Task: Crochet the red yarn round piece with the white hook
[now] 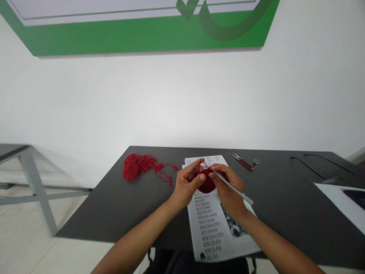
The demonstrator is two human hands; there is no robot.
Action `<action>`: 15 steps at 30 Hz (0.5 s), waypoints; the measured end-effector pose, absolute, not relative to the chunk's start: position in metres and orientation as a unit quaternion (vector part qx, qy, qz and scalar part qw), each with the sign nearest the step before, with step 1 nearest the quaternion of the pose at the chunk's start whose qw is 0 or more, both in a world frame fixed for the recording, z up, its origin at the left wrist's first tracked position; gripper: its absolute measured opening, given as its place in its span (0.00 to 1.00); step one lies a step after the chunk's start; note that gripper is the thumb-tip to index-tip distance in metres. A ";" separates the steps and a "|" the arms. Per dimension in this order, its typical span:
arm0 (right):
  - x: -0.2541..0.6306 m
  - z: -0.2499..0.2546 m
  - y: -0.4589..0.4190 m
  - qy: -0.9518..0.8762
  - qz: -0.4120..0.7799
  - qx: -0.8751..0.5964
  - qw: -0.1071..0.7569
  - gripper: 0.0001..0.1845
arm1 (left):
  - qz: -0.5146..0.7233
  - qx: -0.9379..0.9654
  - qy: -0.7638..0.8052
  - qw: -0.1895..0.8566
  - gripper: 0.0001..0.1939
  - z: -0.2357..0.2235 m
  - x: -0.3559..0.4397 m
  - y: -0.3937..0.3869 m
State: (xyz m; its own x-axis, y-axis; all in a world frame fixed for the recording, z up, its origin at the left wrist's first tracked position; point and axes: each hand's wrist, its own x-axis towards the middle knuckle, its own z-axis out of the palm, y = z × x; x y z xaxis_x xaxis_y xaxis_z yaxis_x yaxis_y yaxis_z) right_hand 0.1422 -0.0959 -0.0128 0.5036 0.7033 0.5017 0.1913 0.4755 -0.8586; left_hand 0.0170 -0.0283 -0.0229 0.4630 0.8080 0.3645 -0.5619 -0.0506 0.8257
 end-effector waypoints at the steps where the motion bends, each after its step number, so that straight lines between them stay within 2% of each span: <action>1: 0.142 -0.014 -0.096 -0.472 0.174 -0.477 0.721 0.08 | 0.508 0.523 0.120 0.674 0.25 -0.023 0.016 -0.028; 10: 0.147 -0.016 -0.101 -0.573 0.044 -0.484 0.660 0.03 | 0.514 0.516 0.163 0.666 0.28 -0.013 0.017 -0.034; 15: 0.146 -0.017 -0.100 -0.594 -0.010 -0.467 0.654 0.05 | 0.503 0.448 0.159 0.722 0.29 -0.015 0.020 -0.038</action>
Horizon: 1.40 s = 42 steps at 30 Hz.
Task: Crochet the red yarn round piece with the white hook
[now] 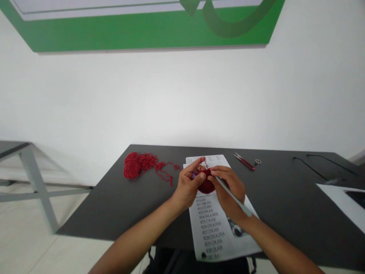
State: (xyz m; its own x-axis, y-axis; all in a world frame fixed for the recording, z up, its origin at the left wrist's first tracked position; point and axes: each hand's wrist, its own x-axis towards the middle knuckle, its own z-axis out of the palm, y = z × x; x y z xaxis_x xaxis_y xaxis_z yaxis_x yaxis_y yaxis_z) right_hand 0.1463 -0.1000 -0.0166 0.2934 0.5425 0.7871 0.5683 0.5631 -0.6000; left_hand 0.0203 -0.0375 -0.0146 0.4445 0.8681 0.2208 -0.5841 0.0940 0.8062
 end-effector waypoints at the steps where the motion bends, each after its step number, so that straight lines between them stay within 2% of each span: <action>1: 0.147 -0.018 -0.099 -0.606 -0.035 -0.458 0.649 0.08 | 0.499 0.441 0.155 0.730 0.29 -0.015 0.020 -0.038; 5: 0.154 -0.023 -0.097 -0.675 -0.151 -0.402 0.600 0.20 | 0.494 0.441 0.150 0.734 0.30 -0.014 0.019 -0.038; 7: 0.157 -0.023 -0.097 -0.688 -0.170 -0.386 0.591 0.21 | 0.496 0.446 0.148 0.730 0.30 -0.013 0.019 -0.038; 9: 0.157 -0.019 -0.098 -0.675 -0.133 -0.395 0.609 0.16 | 0.500 0.451 0.150 0.724 0.31 -0.013 0.018 -0.038; 12: 0.155 -0.013 -0.101 -0.619 0.014 -0.433 0.656 0.04 | 0.514 0.466 0.152 0.704 0.31 -0.015 0.018 -0.035; 15: 0.154 -0.009 -0.101 -0.545 0.128 -0.448 0.697 0.10 | 0.515 0.501 0.141 0.681 0.31 -0.018 0.018 -0.032; 18: 0.155 -0.009 -0.099 -0.498 0.169 -0.451 0.722 0.16 | 0.507 0.537 0.132 0.661 0.32 -0.021 0.017 -0.030; 22: 0.156 -0.009 -0.099 -0.491 0.178 -0.445 0.727 0.17 | 0.513 0.566 0.126 0.633 0.32 -0.021 0.015 -0.028; 34: 0.163 -0.009 -0.100 -0.591 0.110 -0.397 0.694 0.07 | 0.515 0.634 0.098 0.569 0.28 -0.012 0.010 -0.028; 42: 0.156 -0.008 -0.103 -0.560 0.122 -0.396 0.717 0.08 | 0.513 0.648 0.112 0.552 0.28 -0.012 0.010 -0.028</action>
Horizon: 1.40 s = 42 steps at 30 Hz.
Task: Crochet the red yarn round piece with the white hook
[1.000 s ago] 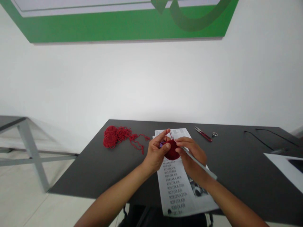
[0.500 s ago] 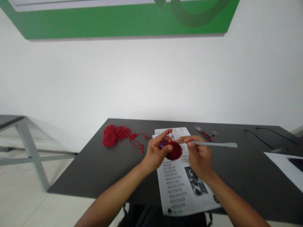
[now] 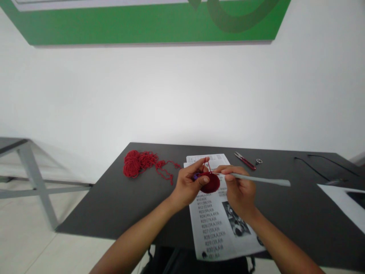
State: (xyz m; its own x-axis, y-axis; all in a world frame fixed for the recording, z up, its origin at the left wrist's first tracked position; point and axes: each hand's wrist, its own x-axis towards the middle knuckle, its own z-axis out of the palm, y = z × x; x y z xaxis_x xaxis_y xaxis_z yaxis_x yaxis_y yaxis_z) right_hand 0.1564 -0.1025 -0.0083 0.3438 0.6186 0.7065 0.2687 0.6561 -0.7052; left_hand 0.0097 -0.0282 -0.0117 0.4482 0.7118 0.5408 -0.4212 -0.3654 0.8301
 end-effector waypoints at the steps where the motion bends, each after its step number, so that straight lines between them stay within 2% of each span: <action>1: 0.155 -0.008 -0.103 -0.551 0.120 -0.403 0.721 0.08 | 0.514 0.650 0.111 0.548 0.28 -0.012 0.010 -0.028; 13: 0.159 -0.008 -0.103 -0.606 0.089 -0.377 0.695 0.04 | 0.525 0.673 0.134 0.503 0.27 -0.011 0.008 -0.029; 16: 0.162 -0.009 -0.102 -0.652 0.038 -0.373 0.659 0.05 | 0.534 0.679 0.139 0.484 0.26 -0.012 0.007 -0.027; 22: 0.165 -0.017 -0.095 -0.738 -0.144 -0.374 0.544 0.10 | 0.537 0.695 0.183 0.441 0.22 -0.017 0.008 -0.023; 25: 0.166 -0.018 -0.093 -0.741 -0.211 -0.385 0.508 0.13 | 0.540 0.646 0.185 0.507 0.24 -0.019 0.013 -0.027; 30: 0.168 -0.015 -0.095 -0.736 -0.293 -0.376 0.481 0.15 | 0.494 0.458 0.193 0.713 0.28 -0.019 0.023 -0.039; 32: 0.168 -0.017 -0.094 -0.734 -0.288 -0.371 0.491 0.15 | 0.464 0.410 0.192 0.761 0.27 -0.017 0.024 -0.042; 35: 0.166 -0.023 -0.092 -0.709 -0.228 -0.376 0.551 0.15 | 0.453 0.393 0.176 0.781 0.25 -0.014 0.023 -0.040; 38: 0.164 -0.026 -0.091 -0.692 -0.164 -0.368 0.600 0.15 | 0.467 0.406 0.169 0.767 0.24 -0.014 0.021 -0.035; 42: 0.163 -0.021 -0.092 -0.699 -0.071 -0.368 0.610 0.10 | 0.506 0.463 0.181 0.705 0.26 -0.018 0.016 -0.024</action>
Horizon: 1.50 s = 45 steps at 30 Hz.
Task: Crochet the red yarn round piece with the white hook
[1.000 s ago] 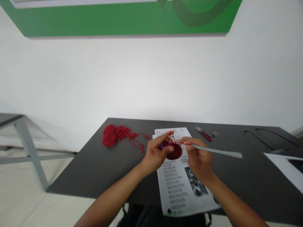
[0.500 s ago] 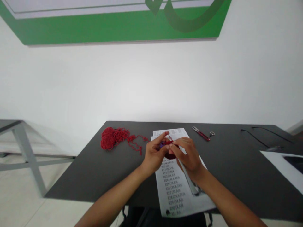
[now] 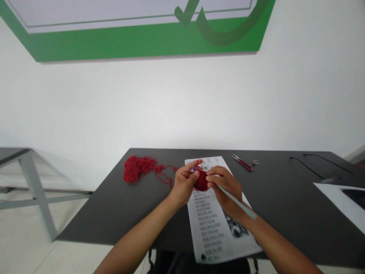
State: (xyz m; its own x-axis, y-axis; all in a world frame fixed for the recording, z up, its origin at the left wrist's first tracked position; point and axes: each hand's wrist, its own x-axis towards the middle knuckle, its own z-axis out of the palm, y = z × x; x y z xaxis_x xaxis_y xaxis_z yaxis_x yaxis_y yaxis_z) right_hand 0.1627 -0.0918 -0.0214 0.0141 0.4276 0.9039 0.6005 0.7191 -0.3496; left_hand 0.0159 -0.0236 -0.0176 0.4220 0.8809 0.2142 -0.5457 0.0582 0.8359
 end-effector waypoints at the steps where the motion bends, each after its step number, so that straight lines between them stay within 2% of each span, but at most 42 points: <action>1: 0.162 -0.020 -0.092 -0.694 -0.052 -0.380 0.609 0.09 | 0.521 0.486 0.187 0.676 0.26 -0.018 0.014 -0.020; 4: 0.161 -0.020 -0.092 -0.686 -0.022 -0.414 0.597 0.06 | 0.563 0.549 0.219 0.578 0.26 -0.017 0.008 -0.011; 7: 0.159 -0.022 -0.093 -0.671 0.029 -0.440 0.596 0.03 | 0.588 0.614 0.253 0.462 0.20 -0.013 0.003 -0.004; 9: 0.159 -0.022 -0.095 -0.647 0.092 -0.467 0.596 0.06 | 0.590 0.643 0.263 0.412 0.18 -0.011 0.000 -0.002; 13: 0.159 -0.019 -0.099 -0.570 0.252 -0.471 0.624 0.12 | 0.583 0.667 0.259 0.384 0.16 -0.010 0.000 0.000; 17: 0.154 -0.012 -0.096 -0.460 0.426 -0.343 0.699 0.11 | 0.598 0.666 0.242 0.375 0.14 -0.010 0.002 -0.003; 20: 0.150 -0.009 -0.091 -0.393 0.502 -0.249 0.729 0.10 | 0.605 0.666 0.229 0.372 0.14 -0.013 0.004 -0.008; 22: 0.149 -0.010 -0.089 -0.375 0.523 -0.237 0.728 0.10 | 0.605 0.668 0.226 0.368 0.15 -0.016 0.005 -0.012; 25: 0.153 -0.014 -0.087 -0.422 0.464 -0.275 0.728 0.10 | 0.598 0.677 0.239 0.357 0.14 -0.018 0.007 -0.018; 28: 0.158 -0.016 -0.089 -0.523 0.318 -0.346 0.711 0.10 | 0.589 0.690 0.238 0.348 0.13 -0.016 0.008 -0.024; 32: 0.158 -0.018 -0.093 -0.604 0.113 -0.463 0.638 0.10 | 0.592 0.689 0.225 0.354 0.15 -0.013 0.010 -0.032; 35: 0.157 -0.029 -0.093 -0.634 -0.049 -0.491 0.595 0.09 | 0.580 0.650 0.236 0.430 0.16 -0.015 0.014 -0.038; 37: 0.159 -0.037 -0.091 -0.678 -0.127 -0.443 0.572 0.14 | 0.550 0.596 0.249 0.530 0.20 -0.018 0.018 -0.040; 38: 0.160 -0.039 -0.090 -0.692 -0.138 -0.431 0.563 0.17 | 0.533 0.572 0.248 0.573 0.22 -0.020 0.019 -0.040; 40: 0.161 -0.038 -0.090 -0.674 -0.135 -0.439 0.579 0.14 | 0.519 0.543 0.248 0.612 0.23 -0.023 0.020 -0.037; 42: 0.161 -0.029 -0.092 -0.671 -0.080 -0.448 0.585 0.11 | 0.523 0.536 0.242 0.617 0.23 -0.025 0.019 -0.032; 45: 0.161 -0.013 -0.096 -0.660 0.031 -0.429 0.616 0.12 | 0.519 0.538 0.213 0.629 0.24 -0.023 0.016 -0.027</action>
State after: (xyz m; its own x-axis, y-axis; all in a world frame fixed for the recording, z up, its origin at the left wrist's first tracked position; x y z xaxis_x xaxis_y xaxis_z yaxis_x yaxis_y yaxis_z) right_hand 0.1613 -0.0965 -0.0135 0.1269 0.6052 0.7859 0.5279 0.6296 -0.5700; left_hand 0.0159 -0.0274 -0.0233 0.3694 0.8827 0.2903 -0.4241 -0.1178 0.8979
